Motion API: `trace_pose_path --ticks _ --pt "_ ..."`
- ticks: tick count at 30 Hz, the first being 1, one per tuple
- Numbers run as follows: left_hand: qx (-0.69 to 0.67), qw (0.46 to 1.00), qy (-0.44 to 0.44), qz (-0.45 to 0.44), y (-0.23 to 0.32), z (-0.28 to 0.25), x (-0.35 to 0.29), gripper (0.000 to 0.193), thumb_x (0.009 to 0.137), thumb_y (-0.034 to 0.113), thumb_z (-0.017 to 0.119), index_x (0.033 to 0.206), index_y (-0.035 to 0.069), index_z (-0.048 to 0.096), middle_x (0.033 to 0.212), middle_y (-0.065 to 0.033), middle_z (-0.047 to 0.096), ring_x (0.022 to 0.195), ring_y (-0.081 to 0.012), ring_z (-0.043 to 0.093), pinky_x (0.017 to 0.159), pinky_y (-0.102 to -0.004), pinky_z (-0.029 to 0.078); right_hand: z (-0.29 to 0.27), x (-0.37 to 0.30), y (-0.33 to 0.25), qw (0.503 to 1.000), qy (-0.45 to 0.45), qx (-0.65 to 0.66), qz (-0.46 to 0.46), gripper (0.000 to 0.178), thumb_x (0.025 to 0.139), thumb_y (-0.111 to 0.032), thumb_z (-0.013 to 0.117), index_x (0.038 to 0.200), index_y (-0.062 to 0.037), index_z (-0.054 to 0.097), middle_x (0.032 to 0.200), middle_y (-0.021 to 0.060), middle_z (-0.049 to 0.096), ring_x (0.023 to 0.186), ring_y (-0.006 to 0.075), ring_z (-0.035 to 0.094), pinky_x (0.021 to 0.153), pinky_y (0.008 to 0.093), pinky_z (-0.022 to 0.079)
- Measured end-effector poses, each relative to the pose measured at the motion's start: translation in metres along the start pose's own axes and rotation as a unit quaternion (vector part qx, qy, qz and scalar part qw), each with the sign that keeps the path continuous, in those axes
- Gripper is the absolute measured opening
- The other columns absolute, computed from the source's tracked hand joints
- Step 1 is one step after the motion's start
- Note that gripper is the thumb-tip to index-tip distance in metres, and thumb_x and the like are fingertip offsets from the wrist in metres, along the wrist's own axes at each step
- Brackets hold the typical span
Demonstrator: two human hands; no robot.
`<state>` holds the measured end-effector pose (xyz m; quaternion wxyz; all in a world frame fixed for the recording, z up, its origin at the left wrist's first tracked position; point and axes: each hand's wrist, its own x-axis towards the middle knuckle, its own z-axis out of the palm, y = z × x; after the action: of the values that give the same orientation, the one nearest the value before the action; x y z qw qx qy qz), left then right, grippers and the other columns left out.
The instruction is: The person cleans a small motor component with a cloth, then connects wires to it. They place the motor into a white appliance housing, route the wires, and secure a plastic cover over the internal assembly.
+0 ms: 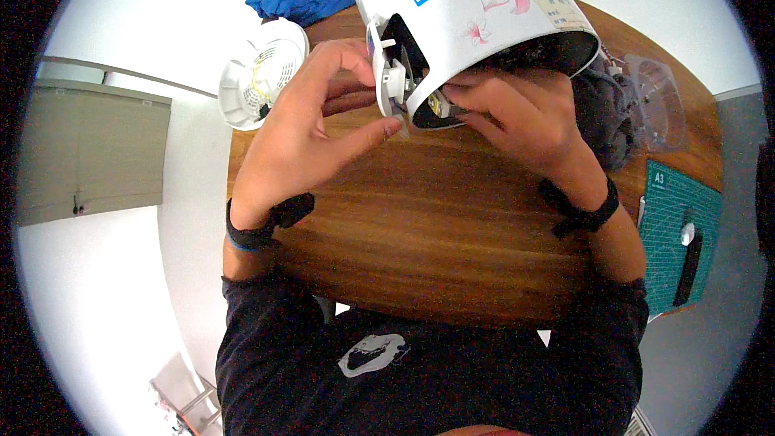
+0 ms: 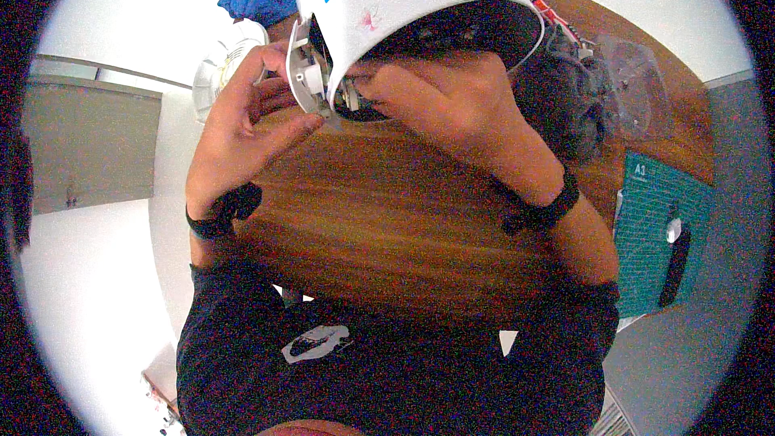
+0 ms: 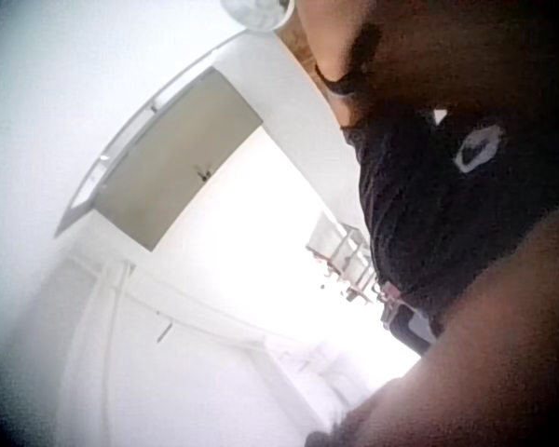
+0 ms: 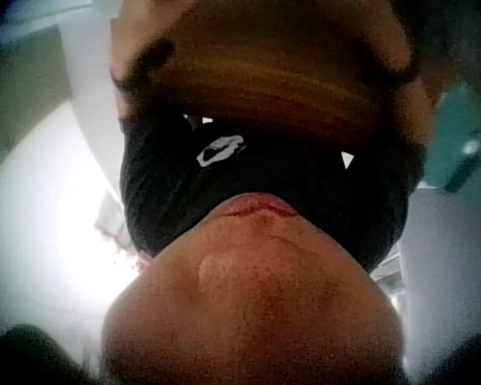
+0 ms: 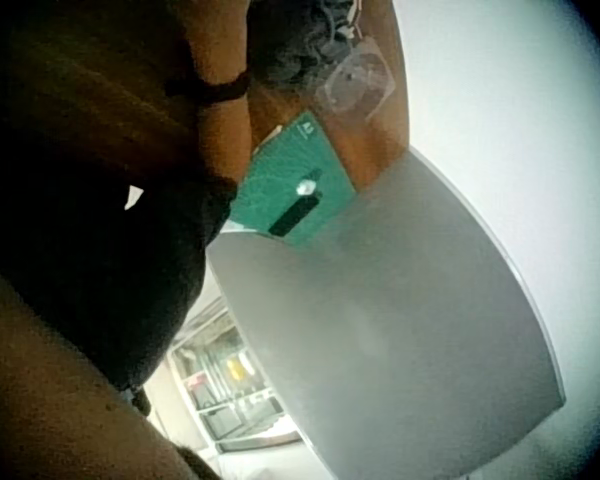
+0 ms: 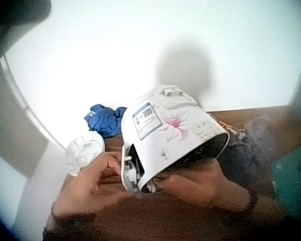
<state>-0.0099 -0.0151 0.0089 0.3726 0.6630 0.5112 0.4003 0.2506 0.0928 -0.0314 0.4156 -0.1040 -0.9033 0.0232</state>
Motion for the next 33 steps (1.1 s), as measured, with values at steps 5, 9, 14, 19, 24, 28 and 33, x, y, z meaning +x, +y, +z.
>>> trace_pose_path --ticks 5,9,14,19,24,28,33 --pt "0.032 0.999 0.017 0.02 0.004 -0.007 -0.002 0.05 0.087 -0.003 0.082 0.122 0.009 0.049 0.139 -0.0078 0.058 0.13 -0.0235 0.064 0.112 -0.0406 0.055 -0.008 0.001 -0.003 1.0 -0.022 -0.006 0.012 0.029 0.077 -0.007 0.089 0.101 -0.0065 0.073 0.105 0.0092 0.081 0.079 0.0255 0.078 0.066 0.0346 0.061" --pt "-0.034 0.997 0.049 -0.047 0.014 -0.009 -0.004 0.053 0.086 -0.003 0.082 0.124 0.008 0.047 0.133 -0.0074 0.056 0.128 -0.022 0.064 0.11 -0.0391 0.056 -0.008 0.0 -0.001 1.0 0.005 0.002 0.001 0.03 0.078 -0.007 0.089 0.1 -0.0064 0.069 0.106 0.0096 0.081 0.078 0.0261 0.078 0.065 0.0345 0.061" --pt "-0.078 0.992 0.104 0.009 0.012 -0.007 0.0 0.068 0.083 0.0 0.087 0.135 0.007 0.044 0.133 -0.0086 0.052 0.125 -0.0244 0.064 0.107 -0.0401 0.057 -0.006 -0.001 0.001 0.999 0.01 0.03 0.003 0.032 0.078 -0.006 0.089 0.102 -0.0072 0.068 0.109 0.0098 0.08 0.082 0.0261 0.078 0.066 0.0346 0.062" --pt "0.017 0.987 0.155 0.033 0.013 -0.006 0.002 0.082 0.079 0.006 0.092 0.145 0.006 0.044 0.134 -0.01 0.052 0.12 -0.0247 0.063 0.103 -0.041 0.058 -0.004 -0.005 0.002 0.999 0.006 0.036 0.036 0.026 0.085 -0.012 0.082 0.105 -0.014 0.067 0.117 0.0021 0.079 0.09 0.0248 0.078 0.067 0.0381 0.064" --pt "0.235 0.951 0.193 0.057 0.006 -0.015 0.0 0.085 0.075 0.018 0.097 0.143 0.002 0.049 0.13 -0.013 0.055 0.116 -0.0254 0.062 0.1 -0.0414 0.055 -0.004 -0.004 0.001 0.998 0.017 0.05 0.032 0.027 0.085 -0.012 0.083 0.107 -0.0145 0.067 0.119 0.0014 0.078 0.094 0.0248 0.078 0.068 0.0378 0.064" --pt "0.32 0.916 0.233 0.06 0.009 -0.018 -0.003 0.086 0.073 0.021 0.098 0.139 -0.002 0.048 0.125 -0.0143 0.059 0.113 -0.0253 0.062 0.097 -0.0392 0.055 -0.004 -0.006 0.002 0.998 0.013 0.049 0.036 0.027 0.085 -0.012 0.082 0.107 -0.0151 0.067 0.12 0.0005 0.078 0.096 0.024 0.078 0.068 0.0377 0.063" --pt "0.33 0.903 0.263 0.085 0.019 -0.016 -0.004 0.086 0.074 0.017 0.098 0.137 0.0 0.043 0.118 -0.014 0.062 0.106 -0.0206 0.065 0.09 -0.0334 0.056 -0.001 -0.008 0.003 0.999 0.004 0.045 0.03 0.029 0.085 -0.012 0.082 0.109 -0.0156 0.066 0.121 -0.0004 0.078 0.095 0.0228 0.078 0.066 0.0374 0.062"
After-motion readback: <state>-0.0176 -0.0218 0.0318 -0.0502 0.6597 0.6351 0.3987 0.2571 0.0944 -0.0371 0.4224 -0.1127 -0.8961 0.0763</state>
